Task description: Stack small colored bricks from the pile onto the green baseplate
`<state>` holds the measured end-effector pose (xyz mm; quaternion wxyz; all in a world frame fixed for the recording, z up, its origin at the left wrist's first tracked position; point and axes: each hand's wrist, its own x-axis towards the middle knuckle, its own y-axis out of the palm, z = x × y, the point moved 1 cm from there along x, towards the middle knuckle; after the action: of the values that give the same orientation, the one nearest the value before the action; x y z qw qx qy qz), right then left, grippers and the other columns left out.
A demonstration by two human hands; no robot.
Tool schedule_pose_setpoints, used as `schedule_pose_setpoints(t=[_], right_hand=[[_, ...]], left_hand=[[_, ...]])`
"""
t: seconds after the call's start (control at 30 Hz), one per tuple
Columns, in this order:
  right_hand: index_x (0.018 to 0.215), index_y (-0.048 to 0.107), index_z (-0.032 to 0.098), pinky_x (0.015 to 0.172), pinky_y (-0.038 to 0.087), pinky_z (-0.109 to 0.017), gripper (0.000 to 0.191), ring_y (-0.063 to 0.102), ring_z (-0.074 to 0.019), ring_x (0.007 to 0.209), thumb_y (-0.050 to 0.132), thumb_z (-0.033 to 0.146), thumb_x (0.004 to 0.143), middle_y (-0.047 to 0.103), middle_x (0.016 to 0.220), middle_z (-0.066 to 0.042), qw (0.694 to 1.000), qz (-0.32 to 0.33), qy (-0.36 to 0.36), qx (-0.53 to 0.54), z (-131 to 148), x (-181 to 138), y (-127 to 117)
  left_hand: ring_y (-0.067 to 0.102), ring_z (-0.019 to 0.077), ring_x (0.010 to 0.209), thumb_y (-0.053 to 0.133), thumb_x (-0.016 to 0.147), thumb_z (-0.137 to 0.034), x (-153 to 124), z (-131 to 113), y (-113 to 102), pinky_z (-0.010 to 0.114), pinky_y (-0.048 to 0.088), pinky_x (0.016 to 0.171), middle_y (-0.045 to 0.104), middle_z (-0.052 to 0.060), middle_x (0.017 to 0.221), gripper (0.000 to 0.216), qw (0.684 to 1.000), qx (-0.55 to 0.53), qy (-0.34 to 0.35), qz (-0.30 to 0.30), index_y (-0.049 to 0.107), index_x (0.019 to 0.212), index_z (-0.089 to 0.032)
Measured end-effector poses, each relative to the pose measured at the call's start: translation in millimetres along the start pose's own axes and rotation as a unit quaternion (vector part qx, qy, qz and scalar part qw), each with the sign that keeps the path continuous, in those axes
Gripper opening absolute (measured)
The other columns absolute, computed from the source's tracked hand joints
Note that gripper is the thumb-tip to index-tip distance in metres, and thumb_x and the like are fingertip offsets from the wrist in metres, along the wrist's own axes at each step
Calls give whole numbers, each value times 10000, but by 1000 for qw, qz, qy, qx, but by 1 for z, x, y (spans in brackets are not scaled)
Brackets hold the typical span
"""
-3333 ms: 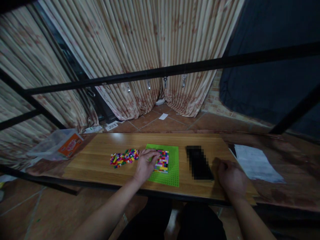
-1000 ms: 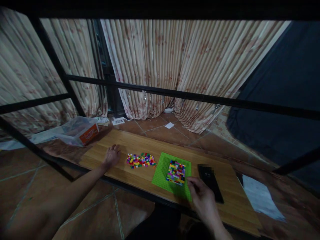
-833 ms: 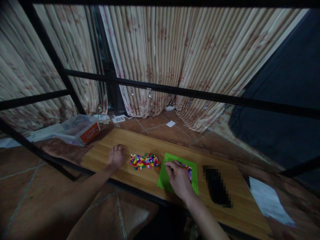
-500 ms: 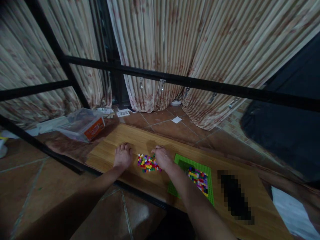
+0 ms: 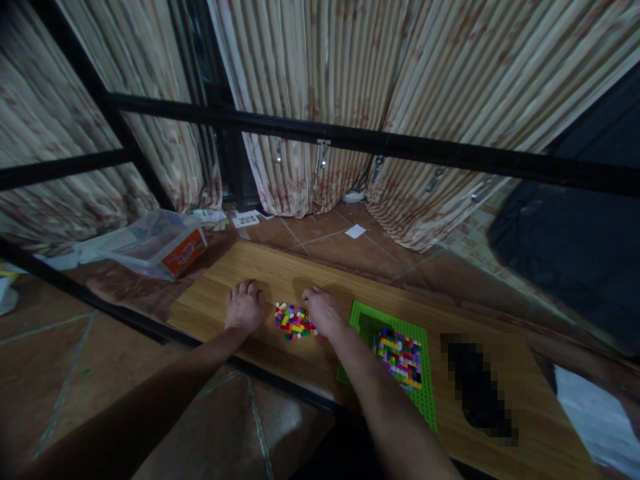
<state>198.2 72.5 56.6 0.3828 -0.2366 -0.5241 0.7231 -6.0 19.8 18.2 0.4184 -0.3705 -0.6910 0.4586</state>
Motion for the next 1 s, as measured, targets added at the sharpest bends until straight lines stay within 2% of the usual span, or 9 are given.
schedule_pose_setpoints(t=[0.07,0.17,0.3,0.37,0.47,0.57,0.73,0.9,1.0], right_hand=[[1016,660,197,809,435,-269,239,630,-175,922,440,170,927,692,1008,-69,995,-73,34,51,4,-19,-5],[994,643,207,789,462,-269,216,645,-168,868,439,260,943,696,949,-52,964,-192,73,171,8,-59,-4],[1002,645,207,782,491,-297,255,662,-191,882,456,367,939,712,960,-61,921,-262,146,248,11,-111,16],[1015,653,206,744,503,-302,276,669,-189,822,450,376,938,718,944,-58,909,-263,183,267,11,-126,29],[992,686,206,798,510,-315,266,678,-197,877,472,348,924,729,978,-66,907,-270,198,256,9,-134,41],[951,720,204,810,505,-317,259,672,-201,882,479,289,911,728,963,-76,921,-274,190,200,6,-129,41],[946,733,214,814,490,-295,273,659,-183,871,462,221,910,713,961,-66,943,-240,186,139,3,-112,37],[1039,695,191,824,485,-295,249,658,-184,895,501,220,887,712,990,-73,931,-251,216,154,3,-105,40],[914,699,206,802,487,-294,190,655,-180,853,514,231,878,709,918,-63,924,-260,217,179,3,-108,37]], left_hand=[[500,306,1195,358,924,-283,0,0,1,453,385,1000,586,155,1290,389,1000,0,3,0,597,1190,-128],[493,311,1201,367,920,-286,1,1,2,462,379,1009,580,156,1304,396,1000,3,6,-4,591,1203,-123],[491,317,1198,359,922,-292,1,1,2,469,380,1004,574,157,1313,418,1000,6,5,-3,583,1231,-120],[492,319,1194,345,926,-293,1,0,1,474,379,1003,578,160,1302,428,1000,8,6,-4,579,1238,-116],[495,322,1187,345,924,-293,1,0,0,478,377,999,583,161,1291,423,1000,10,5,0,583,1227,-119],[494,318,1193,357,919,-289,1,0,-1,464,373,1005,580,158,1298,414,1000,13,1,4,585,1223,-123],[486,318,1206,349,922,-288,1,-1,-1,454,372,1004,576,143,1312,406,1000,23,7,1,592,1206,-132],[492,320,1183,350,918,-296,1,-2,-2,460,379,991,582,157,1297,406,1000,27,5,0,596,1193,-125],[494,324,1176,343,919,-302,2,-2,-3,464,378,987,584,159,1295,419,1000,27,10,-2,591,1204,-122]])
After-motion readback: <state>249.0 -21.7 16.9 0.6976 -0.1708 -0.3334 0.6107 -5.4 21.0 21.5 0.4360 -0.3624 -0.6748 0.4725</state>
